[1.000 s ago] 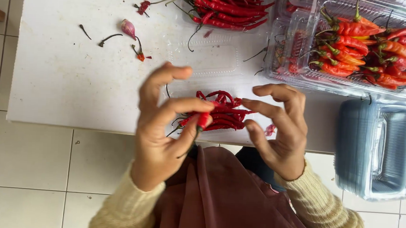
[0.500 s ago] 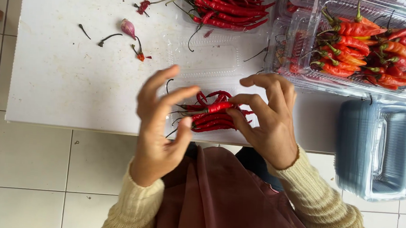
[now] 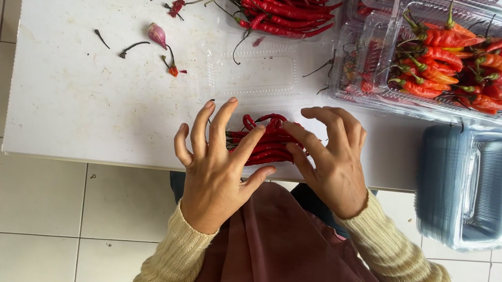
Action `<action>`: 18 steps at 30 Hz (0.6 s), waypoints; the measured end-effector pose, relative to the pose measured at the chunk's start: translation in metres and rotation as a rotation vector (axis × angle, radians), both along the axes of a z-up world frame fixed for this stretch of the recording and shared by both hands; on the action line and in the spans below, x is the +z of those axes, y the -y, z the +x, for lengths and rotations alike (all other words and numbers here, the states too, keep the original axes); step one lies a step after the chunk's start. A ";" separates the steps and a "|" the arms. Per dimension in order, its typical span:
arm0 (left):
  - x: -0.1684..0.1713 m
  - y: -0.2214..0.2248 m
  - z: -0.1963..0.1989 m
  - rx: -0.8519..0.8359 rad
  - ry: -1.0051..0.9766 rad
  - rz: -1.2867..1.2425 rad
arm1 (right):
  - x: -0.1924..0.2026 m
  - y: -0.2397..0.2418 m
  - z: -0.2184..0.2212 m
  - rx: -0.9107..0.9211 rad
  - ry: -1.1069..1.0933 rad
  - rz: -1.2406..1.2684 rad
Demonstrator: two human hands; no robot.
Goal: The person picks up red chilis from a table and places them into a small clear plastic container one at a time until the container is full.
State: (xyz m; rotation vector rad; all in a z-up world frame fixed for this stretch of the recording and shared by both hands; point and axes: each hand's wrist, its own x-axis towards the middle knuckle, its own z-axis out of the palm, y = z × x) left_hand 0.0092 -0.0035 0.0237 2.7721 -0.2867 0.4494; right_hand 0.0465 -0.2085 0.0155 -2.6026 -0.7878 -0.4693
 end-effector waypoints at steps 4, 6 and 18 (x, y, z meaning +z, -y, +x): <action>-0.004 0.001 0.000 0.008 -0.013 0.049 | -0.012 0.004 -0.010 0.006 -0.029 -0.039; -0.006 0.002 0.000 0.004 -0.013 0.055 | -0.017 0.005 -0.012 -0.008 -0.047 -0.058; 0.003 -0.007 0.003 -0.025 -0.023 -0.022 | -0.015 0.010 -0.014 0.019 -0.082 0.076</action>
